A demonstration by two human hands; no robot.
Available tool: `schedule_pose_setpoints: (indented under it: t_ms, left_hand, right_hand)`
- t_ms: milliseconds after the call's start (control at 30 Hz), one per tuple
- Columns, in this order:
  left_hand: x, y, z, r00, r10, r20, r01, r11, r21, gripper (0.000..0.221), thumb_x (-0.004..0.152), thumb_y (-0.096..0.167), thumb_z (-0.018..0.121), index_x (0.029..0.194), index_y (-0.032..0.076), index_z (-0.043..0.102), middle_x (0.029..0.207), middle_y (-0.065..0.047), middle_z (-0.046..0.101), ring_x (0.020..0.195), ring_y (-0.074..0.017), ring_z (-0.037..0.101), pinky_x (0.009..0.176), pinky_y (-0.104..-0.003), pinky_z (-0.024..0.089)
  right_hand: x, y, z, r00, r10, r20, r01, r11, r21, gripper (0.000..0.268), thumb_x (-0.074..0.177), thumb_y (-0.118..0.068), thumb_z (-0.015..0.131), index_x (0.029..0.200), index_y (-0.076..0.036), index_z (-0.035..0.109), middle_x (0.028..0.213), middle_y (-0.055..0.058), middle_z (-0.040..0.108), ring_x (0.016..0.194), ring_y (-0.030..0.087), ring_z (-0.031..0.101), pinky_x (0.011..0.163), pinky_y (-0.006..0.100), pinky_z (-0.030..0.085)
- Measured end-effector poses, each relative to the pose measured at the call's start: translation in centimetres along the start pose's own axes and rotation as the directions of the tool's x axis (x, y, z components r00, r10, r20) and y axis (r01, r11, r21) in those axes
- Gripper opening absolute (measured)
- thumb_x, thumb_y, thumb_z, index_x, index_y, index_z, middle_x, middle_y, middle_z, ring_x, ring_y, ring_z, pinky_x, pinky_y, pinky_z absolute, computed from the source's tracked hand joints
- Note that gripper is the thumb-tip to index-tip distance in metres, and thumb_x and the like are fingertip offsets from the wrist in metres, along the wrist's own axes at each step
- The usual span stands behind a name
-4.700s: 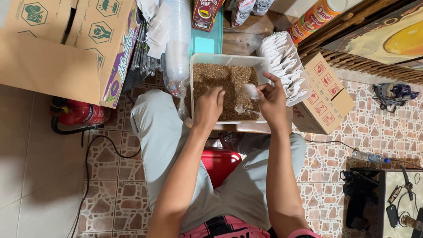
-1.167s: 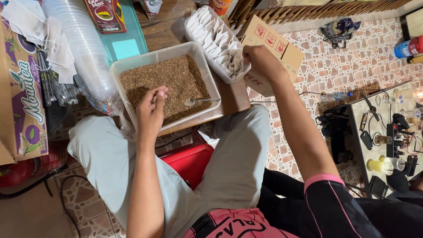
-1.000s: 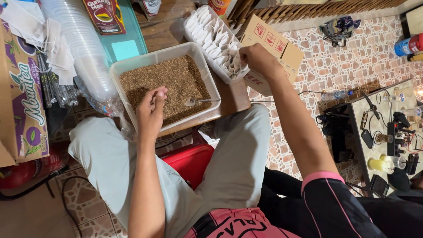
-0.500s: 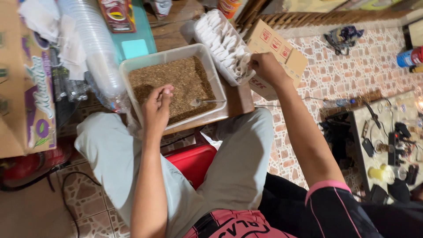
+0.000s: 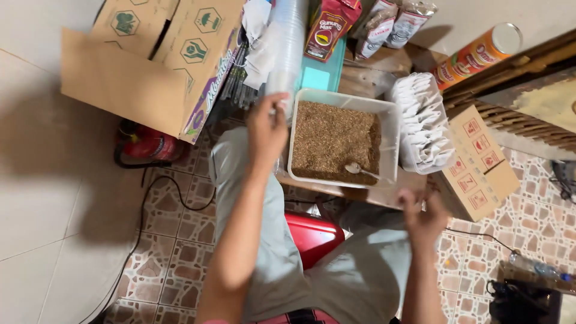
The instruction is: Filling small white packets with granular material using a spoon from a large container.
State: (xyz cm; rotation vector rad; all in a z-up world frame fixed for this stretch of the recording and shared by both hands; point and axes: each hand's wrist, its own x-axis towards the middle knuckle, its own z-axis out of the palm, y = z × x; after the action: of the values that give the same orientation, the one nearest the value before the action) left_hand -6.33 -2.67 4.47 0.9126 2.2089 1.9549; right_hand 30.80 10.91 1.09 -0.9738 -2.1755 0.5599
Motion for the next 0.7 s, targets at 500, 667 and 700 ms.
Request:
schedule_pose_setpoints:
  t_ms: [500, 667, 700]
  left_hand:
    - [16.9, -12.0, 2.4, 0.889, 0.444, 0.111, -0.346, 0.494, 0.798, 0.043, 0.076, -0.009, 0.079, 0.116, -0.001, 0.065, 0.109, -0.015, 0.065, 0.105, -0.0317, 0.058, 0.089, -0.039, 0.053]
    - [20.6, -12.4, 2.6, 0.931, 0.236, 0.279, -0.334, 0.239, 0.912, 0.05, 0.087, 0.021, 0.079, 0.131, 0.004, 0.061, 0.137, -0.021, 0.045, 0.126, -0.0395, 0.037, 0.1, -0.05, 0.04]
    - [21.4, -12.6, 2.8, 0.96, 0.132, 0.248, -0.272, 0.22, 0.937, 0.055, 0.092, 0.043, 0.078, 0.128, 0.005, 0.06, 0.135, -0.026, 0.047, 0.125, -0.0431, 0.037, 0.099, -0.053, 0.035]
  right_hand:
    - [-9.0, -5.3, 9.0, 0.922, 0.208, 0.326, -0.294, 0.925, 0.242, 0.038, 0.093, -0.026, 0.072, 0.059, -0.015, 0.057, 0.053, -0.006, 0.062, 0.053, 0.002, 0.056, 0.055, 0.023, 0.043]
    - [-10.0, -3.5, 9.5, 0.888, 0.326, 0.324, -0.416, 0.869, 0.266, 0.037, 0.092, -0.024, 0.072, 0.059, -0.013, 0.061, 0.053, -0.004, 0.065, 0.054, 0.004, 0.058, 0.056, 0.023, 0.046]
    - [-10.1, -3.4, 9.5, 0.883, 0.346, 0.317, -0.434, 0.86, 0.268, 0.037, 0.092, -0.024, 0.072, 0.059, -0.012, 0.062, 0.052, -0.003, 0.065, 0.053, 0.005, 0.058, 0.053, 0.023, 0.045]
